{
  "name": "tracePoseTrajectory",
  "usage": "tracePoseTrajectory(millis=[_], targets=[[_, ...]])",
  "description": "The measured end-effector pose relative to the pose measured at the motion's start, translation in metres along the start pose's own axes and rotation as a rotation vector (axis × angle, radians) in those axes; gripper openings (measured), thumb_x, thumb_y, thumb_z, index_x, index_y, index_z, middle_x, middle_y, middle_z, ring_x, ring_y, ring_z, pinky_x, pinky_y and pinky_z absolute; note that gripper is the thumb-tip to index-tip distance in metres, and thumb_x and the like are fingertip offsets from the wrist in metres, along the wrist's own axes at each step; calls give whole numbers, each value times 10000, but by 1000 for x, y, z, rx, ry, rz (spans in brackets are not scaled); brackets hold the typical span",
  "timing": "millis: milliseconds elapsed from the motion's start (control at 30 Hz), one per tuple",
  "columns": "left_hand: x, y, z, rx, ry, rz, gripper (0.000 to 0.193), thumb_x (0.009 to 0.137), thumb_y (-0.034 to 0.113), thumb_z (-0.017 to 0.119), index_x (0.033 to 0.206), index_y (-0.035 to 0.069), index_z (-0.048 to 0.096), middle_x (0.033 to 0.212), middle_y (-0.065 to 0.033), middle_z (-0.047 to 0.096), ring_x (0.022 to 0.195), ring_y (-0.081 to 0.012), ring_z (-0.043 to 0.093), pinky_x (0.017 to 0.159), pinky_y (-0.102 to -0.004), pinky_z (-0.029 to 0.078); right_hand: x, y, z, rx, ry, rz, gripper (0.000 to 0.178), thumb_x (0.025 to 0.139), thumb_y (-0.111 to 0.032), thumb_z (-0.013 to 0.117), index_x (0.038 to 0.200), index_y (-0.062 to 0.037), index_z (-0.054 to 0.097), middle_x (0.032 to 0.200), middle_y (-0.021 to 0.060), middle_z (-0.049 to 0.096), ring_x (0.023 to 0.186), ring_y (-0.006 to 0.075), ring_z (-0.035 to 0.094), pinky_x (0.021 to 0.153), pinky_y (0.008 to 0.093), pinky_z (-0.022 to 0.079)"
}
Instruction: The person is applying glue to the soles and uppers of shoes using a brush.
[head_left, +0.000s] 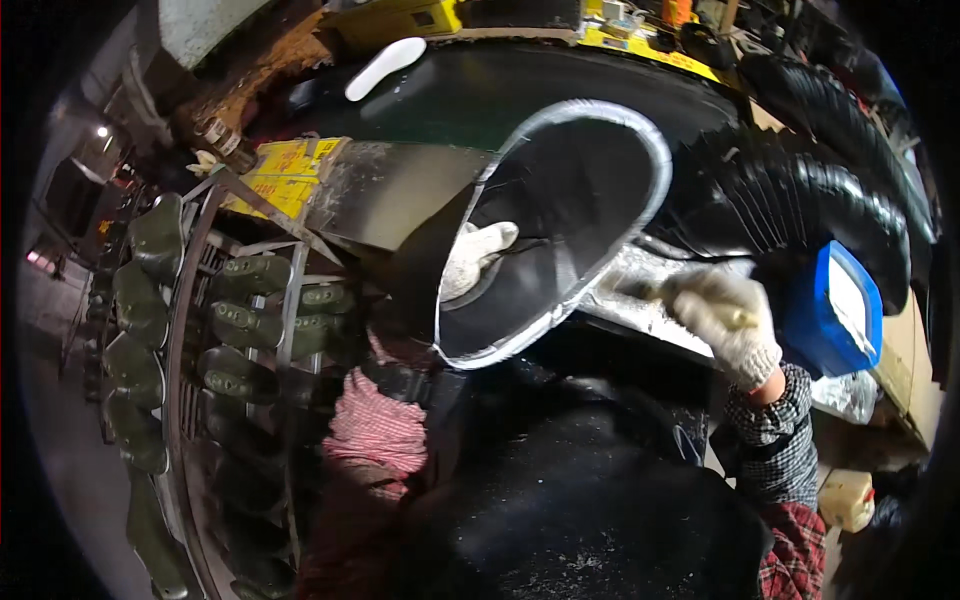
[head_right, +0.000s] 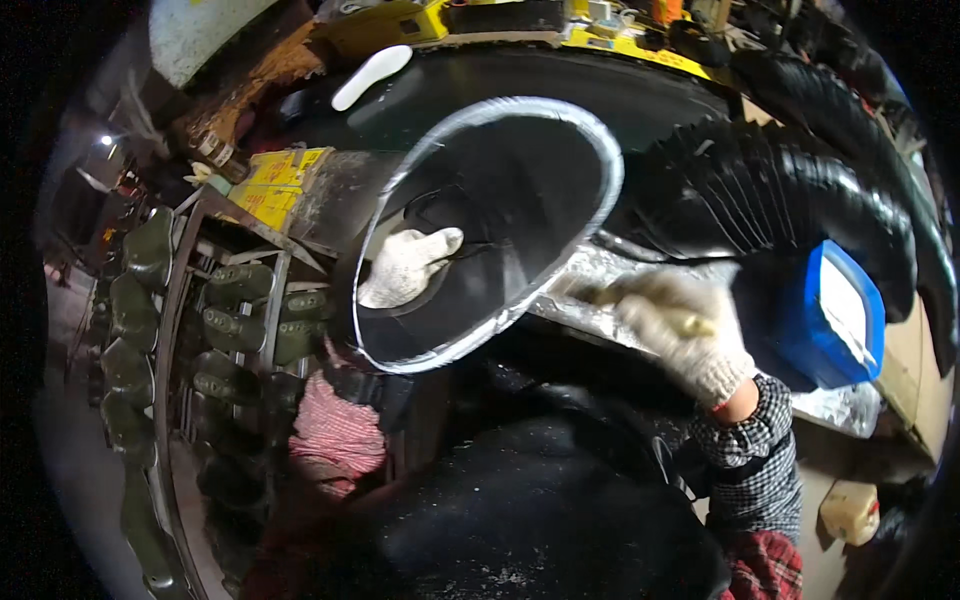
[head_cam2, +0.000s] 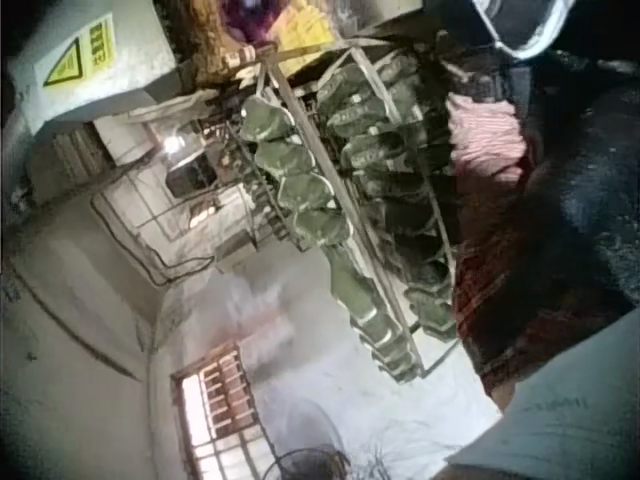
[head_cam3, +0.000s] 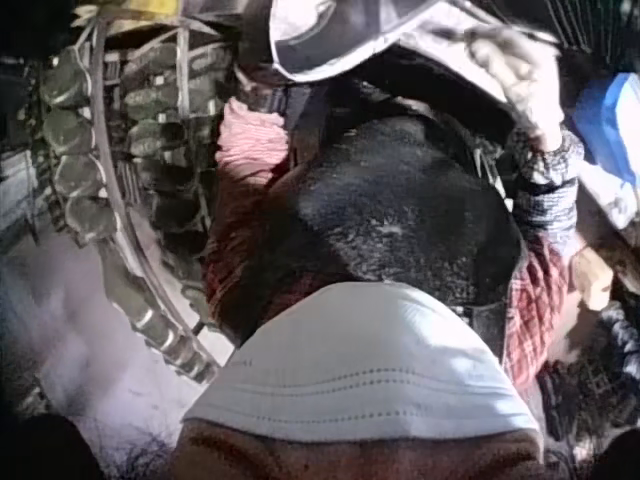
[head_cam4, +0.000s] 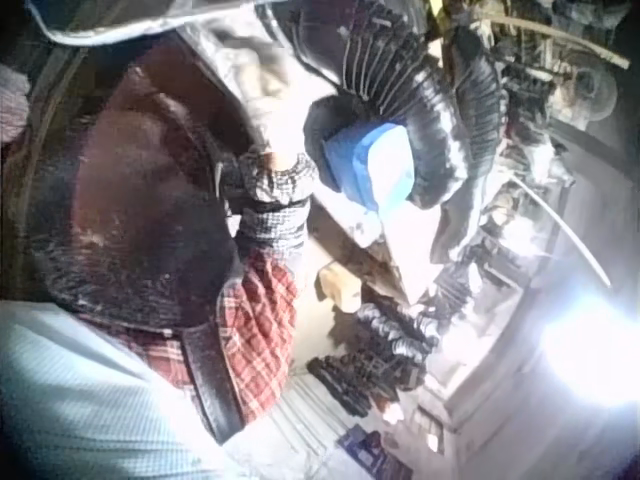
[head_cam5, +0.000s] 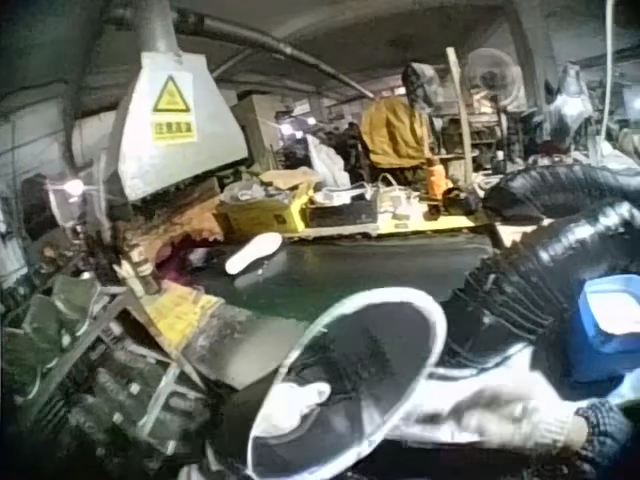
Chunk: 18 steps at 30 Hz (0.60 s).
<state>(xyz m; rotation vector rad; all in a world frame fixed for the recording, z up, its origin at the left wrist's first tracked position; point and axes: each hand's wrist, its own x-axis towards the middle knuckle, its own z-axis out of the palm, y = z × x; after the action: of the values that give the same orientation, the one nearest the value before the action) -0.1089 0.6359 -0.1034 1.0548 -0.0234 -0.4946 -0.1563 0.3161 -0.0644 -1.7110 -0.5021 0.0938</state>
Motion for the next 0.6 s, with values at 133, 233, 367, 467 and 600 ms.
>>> tracePoseTrajectory(millis=[133, 233, 367, 467, 600], targets=[[-20, -6, 8, 108, 44, 47, 229, 951, 48, 491, 1167, 21, 561, 1018, -64, 637, 843, -113, 614, 729, -258, 501, -23, -12, 7, -123, 173, -146, 259, 909, -198, 641, 1023, 33, 670, 809, 70, 687, 708, 123, 620, 634, 267, 506], [-29, -10, 37, 21, 144, 98, 285, 954, 65, 455, 1204, -34, 545, 1104, -183, 652, 911, -251, 687, 792, -353, 584, -17, 13, -10, -147, 193, 83, 176, 844, -136, 693, 955, 1, 697, 806, 78, 683, 707, 119, 612, 654, 253, 494], [-31, -20, 48, -218, 189, 170, 544, 927, 9, 439, 1461, 15, 335, 1429, -164, 461, 1271, -286, 510, 1079, -408, 428, 31, 24, -35, -187, 562, -253, 180, 934, -73, 601, 1050, 52, 658, 898, 91, 673, 737, 93, 597, 667, 215, 493], [-21, -34, 25, -246, 191, 260, 555, 921, -25, 409, 1468, 39, 336, 1440, -159, 449, 1289, -274, 491, 1086, -410, 423, 25, 38, -26, -232, 395, -348, 234, 935, -101, 576, 1101, 49, 644, 966, 89, 676, 746, 120, 604, 683, 247, 490], [47, -43, -72, 1314, 374, 440, 418, 1013, 208, 431, 1430, 193, 466, 895, -113, 702, 753, -218, 691, 500, -358, 546, -3, 73, -14, -232, 292, -121, 200, 895, -55, 608, 1056, 60, 639, 910, 114, 687, 780, 150, 643, 720, 271, 514]])
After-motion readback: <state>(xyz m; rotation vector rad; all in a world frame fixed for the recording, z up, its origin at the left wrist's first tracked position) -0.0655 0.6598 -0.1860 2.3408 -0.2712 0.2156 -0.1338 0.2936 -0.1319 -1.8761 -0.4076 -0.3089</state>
